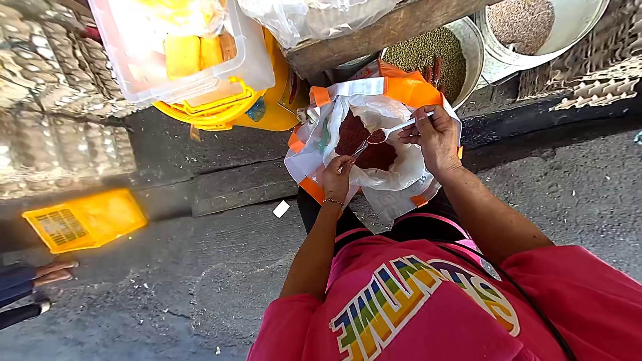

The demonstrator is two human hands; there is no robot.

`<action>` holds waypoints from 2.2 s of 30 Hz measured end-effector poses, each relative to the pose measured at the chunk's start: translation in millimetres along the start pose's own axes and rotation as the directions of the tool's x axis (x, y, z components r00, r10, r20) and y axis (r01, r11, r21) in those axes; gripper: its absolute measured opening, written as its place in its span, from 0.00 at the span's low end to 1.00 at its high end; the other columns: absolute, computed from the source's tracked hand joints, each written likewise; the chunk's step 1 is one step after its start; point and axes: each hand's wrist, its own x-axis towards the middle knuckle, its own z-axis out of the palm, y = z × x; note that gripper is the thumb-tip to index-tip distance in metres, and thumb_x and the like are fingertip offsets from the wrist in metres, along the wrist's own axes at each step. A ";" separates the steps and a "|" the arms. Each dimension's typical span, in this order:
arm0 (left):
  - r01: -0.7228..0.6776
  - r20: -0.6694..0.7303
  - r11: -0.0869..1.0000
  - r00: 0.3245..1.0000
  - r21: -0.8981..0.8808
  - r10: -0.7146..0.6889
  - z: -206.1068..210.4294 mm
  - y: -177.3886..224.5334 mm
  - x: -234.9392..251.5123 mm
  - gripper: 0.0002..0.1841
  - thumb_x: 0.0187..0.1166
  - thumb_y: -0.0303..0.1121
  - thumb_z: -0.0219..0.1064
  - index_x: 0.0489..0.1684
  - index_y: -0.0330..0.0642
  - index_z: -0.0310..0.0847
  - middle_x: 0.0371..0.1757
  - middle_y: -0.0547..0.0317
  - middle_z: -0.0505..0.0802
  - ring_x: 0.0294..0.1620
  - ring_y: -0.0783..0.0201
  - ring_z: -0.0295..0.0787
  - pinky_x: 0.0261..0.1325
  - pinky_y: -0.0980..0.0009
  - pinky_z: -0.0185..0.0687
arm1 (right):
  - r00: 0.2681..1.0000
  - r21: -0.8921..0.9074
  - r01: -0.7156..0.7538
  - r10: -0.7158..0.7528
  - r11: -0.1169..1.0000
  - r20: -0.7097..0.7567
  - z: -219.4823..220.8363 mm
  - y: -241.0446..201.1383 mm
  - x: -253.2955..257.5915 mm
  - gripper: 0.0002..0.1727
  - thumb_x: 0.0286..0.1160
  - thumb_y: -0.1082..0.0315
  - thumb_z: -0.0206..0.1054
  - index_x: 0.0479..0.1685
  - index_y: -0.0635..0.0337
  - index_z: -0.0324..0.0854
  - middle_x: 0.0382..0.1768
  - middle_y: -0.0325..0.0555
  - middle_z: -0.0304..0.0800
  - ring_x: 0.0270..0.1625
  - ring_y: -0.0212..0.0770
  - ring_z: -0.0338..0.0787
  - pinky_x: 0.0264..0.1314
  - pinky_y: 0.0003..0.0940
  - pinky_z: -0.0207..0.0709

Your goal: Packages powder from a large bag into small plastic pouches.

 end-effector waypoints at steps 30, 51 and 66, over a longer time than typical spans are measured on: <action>-0.005 0.175 1.000 0.985 0.021 0.001 6.1 5.4 4.2 0.14 0.90 0.32 0.60 0.68 0.39 0.80 0.57 0.47 0.92 0.53 0.57 0.91 0.61 0.58 0.86 | 0.922 -0.321 0.366 -0.295 0.874 0.250 -8.7 8.4 -1.5 0.13 0.92 0.68 0.55 0.52 0.68 0.82 0.35 0.47 0.92 0.38 0.29 0.93 0.49 0.25 0.87; 0.070 0.311 0.997 0.948 0.024 -0.074 24.7 9.6 31.4 0.19 0.90 0.34 0.58 0.71 0.29 0.77 0.65 0.37 0.87 0.67 0.51 0.86 0.74 0.55 0.77 | 0.878 -0.401 0.466 -0.356 0.789 0.320 -11.1 -0.2 -2.7 0.13 0.91 0.68 0.56 0.53 0.69 0.82 0.38 0.53 0.93 0.41 0.37 0.94 0.52 0.32 0.87; 0.073 0.358 0.997 0.931 0.007 -0.070 32.0 14.4 39.6 0.17 0.91 0.34 0.57 0.68 0.29 0.75 0.62 0.38 0.88 0.63 0.51 0.87 0.71 0.55 0.79 | 0.840 -0.438 0.535 -0.398 0.722 0.369 -9.0 -11.8 -4.5 0.12 0.90 0.69 0.57 0.53 0.68 0.83 0.40 0.55 0.92 0.42 0.41 0.93 0.52 0.35 0.86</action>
